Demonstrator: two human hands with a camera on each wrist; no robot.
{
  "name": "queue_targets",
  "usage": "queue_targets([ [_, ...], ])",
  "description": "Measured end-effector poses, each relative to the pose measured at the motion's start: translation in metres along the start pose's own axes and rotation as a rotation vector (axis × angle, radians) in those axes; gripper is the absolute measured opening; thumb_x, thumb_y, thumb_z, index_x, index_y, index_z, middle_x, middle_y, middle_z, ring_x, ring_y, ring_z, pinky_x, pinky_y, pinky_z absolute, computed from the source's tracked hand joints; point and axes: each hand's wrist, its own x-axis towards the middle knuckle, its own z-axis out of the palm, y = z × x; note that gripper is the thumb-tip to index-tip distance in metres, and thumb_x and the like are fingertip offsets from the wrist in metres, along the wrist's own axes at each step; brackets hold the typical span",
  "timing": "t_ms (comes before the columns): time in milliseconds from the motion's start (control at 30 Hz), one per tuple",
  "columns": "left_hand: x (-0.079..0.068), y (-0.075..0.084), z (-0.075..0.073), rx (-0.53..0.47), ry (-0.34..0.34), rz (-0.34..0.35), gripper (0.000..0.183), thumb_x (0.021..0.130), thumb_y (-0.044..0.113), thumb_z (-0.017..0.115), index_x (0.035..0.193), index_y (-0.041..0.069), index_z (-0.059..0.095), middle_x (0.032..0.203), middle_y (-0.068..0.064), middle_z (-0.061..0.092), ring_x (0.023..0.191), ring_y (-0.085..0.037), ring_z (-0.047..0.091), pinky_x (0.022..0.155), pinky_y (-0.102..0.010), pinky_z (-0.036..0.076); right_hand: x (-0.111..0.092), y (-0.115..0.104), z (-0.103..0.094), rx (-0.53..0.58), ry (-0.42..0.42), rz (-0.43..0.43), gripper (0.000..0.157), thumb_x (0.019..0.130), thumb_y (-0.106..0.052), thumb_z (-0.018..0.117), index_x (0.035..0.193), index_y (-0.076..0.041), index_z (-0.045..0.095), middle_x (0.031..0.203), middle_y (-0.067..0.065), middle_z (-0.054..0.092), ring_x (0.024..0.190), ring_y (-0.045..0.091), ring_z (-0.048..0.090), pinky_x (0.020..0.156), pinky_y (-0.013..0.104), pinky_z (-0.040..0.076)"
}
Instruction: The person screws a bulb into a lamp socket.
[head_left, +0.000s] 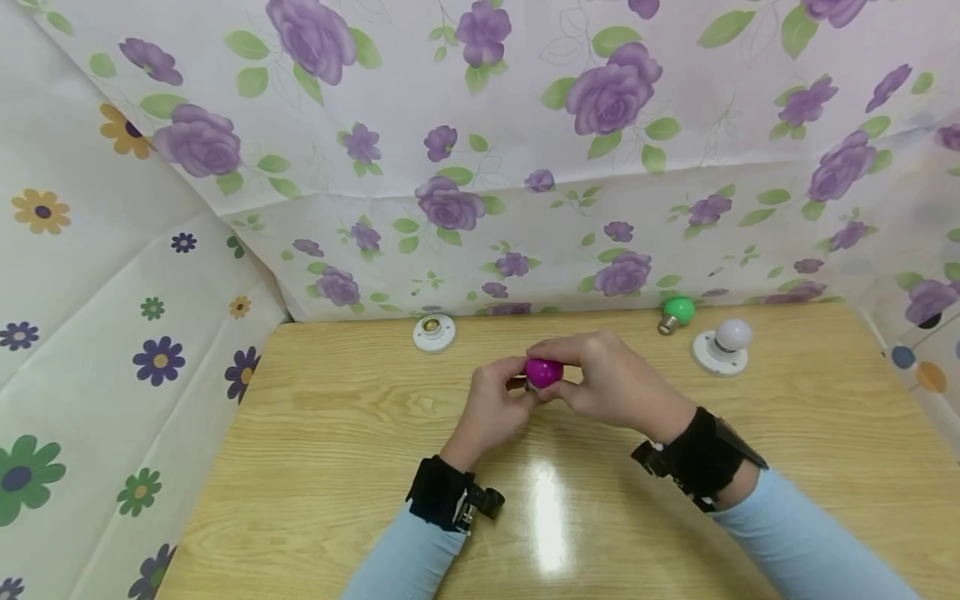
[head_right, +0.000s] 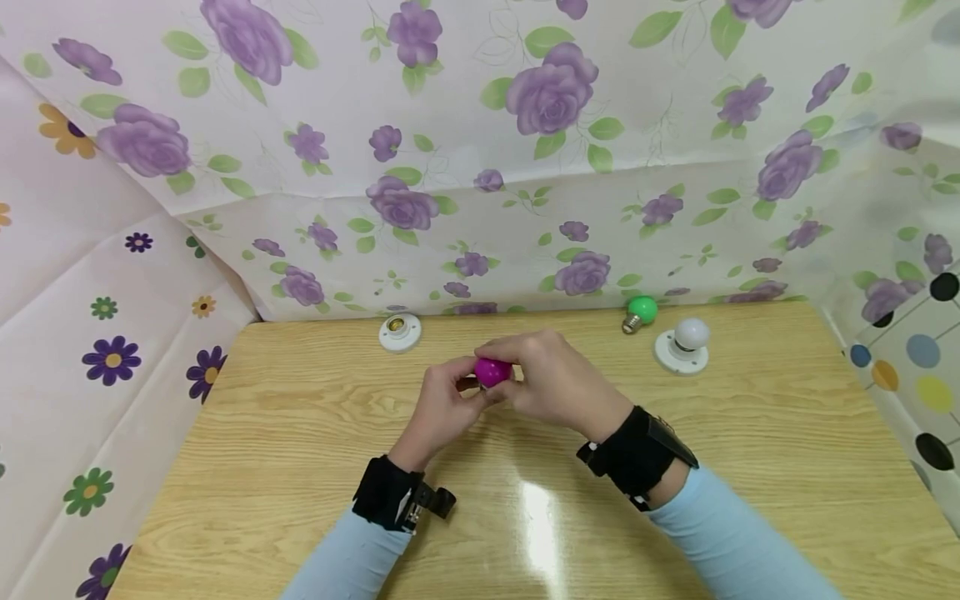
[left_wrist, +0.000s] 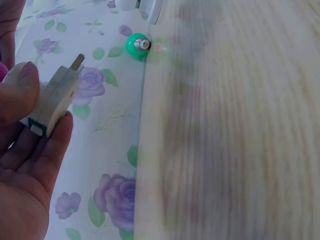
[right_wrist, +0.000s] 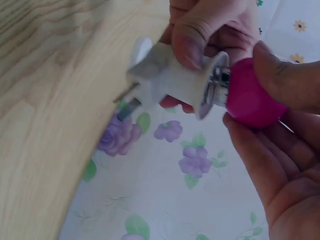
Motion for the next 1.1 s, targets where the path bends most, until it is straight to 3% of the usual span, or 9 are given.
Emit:
queue_targets([
  [167, -0.001, 0.000, 0.006, -0.015, 0.093, 0.048, 0.028, 0.084, 0.009, 0.067, 0.111, 0.018, 0.065, 0.105, 0.008, 0.063, 0.098, -0.006, 0.058, 0.076, -0.026, 0.049, -0.002, -0.001, 0.010, -0.005, 0.112, 0.020, 0.036, 0.076, -0.008, 0.073, 0.112, -0.010, 0.066, 0.105, -0.002, 0.064, 0.096, 0.004, 0.058, 0.079, 0.020, 0.046],
  [367, 0.000, 0.000, 0.014, 0.029, 0.236, 0.068, 0.029, 0.084, 0.012, 0.067, 0.112, 0.017, 0.065, 0.102, 0.007, 0.064, 0.094, -0.006, 0.060, 0.072, -0.025, 0.050, -0.002, -0.006, 0.028, -0.054, 0.349, 0.069, 0.035, 0.075, -0.017, 0.076, 0.107, -0.006, 0.067, 0.101, 0.002, 0.066, 0.092, 0.007, 0.060, 0.075, 0.020, 0.048],
  [500, 0.001, 0.000, 0.015, 0.062, 0.263, 0.050, 0.029, 0.083, 0.014, 0.068, 0.112, 0.016, 0.066, 0.100, 0.005, 0.064, 0.091, -0.005, 0.060, 0.071, -0.024, 0.050, -0.003, -0.008, 0.034, -0.100, 0.424, 0.113, 0.037, 0.075, -0.021, 0.077, 0.106, -0.006, 0.066, 0.099, 0.002, 0.066, 0.087, 0.008, 0.060, 0.071, 0.022, 0.049],
  [600, 0.001, 0.003, 0.010, 0.034, 0.221, 0.014, 0.031, 0.082, 0.007, 0.067, 0.113, 0.012, 0.065, 0.102, 0.002, 0.064, 0.093, -0.006, 0.059, 0.073, -0.024, 0.050, -0.002, -0.009, 0.028, -0.085, 0.371, 0.154, 0.046, 0.073, -0.030, 0.079, 0.112, -0.009, 0.064, 0.104, 0.000, 0.064, 0.091, 0.007, 0.059, 0.074, 0.023, 0.049],
  [733, 0.003, 0.021, -0.003, -0.040, 0.111, -0.036, 0.033, 0.081, 0.002, 0.067, 0.114, 0.006, 0.063, 0.108, -0.003, 0.063, 0.097, -0.011, 0.059, 0.077, -0.026, 0.049, -0.003, -0.009, 0.011, -0.053, 0.213, 0.196, 0.063, 0.072, -0.038, 0.079, 0.125, -0.012, 0.057, 0.123, 0.000, 0.056, 0.108, 0.011, 0.054, 0.084, 0.026, 0.046],
  [900, 0.004, 0.040, -0.013, -0.084, 0.028, -0.077, 0.030, 0.083, 0.005, 0.067, 0.113, 0.005, 0.063, 0.110, -0.002, 0.062, 0.097, -0.015, 0.059, 0.078, -0.030, 0.049, -0.001, -0.004, -0.004, -0.019, 0.070, 0.144, 0.053, 0.078, -0.027, 0.076, 0.125, -0.011, 0.058, 0.125, 0.001, 0.055, 0.111, 0.012, 0.052, 0.088, 0.028, 0.043],
  [1100, 0.004, 0.008, 0.000, -0.104, 0.046, -0.081, 0.033, 0.081, 0.011, 0.071, 0.113, 0.012, 0.064, 0.109, 0.002, 0.062, 0.096, -0.012, 0.059, 0.078, -0.029, 0.049, 0.001, -0.002, -0.006, 0.083, 0.077, 0.166, 0.036, 0.081, -0.021, 0.073, 0.113, -0.012, 0.062, 0.119, 0.001, 0.058, 0.105, 0.011, 0.055, 0.084, 0.028, 0.046],
])
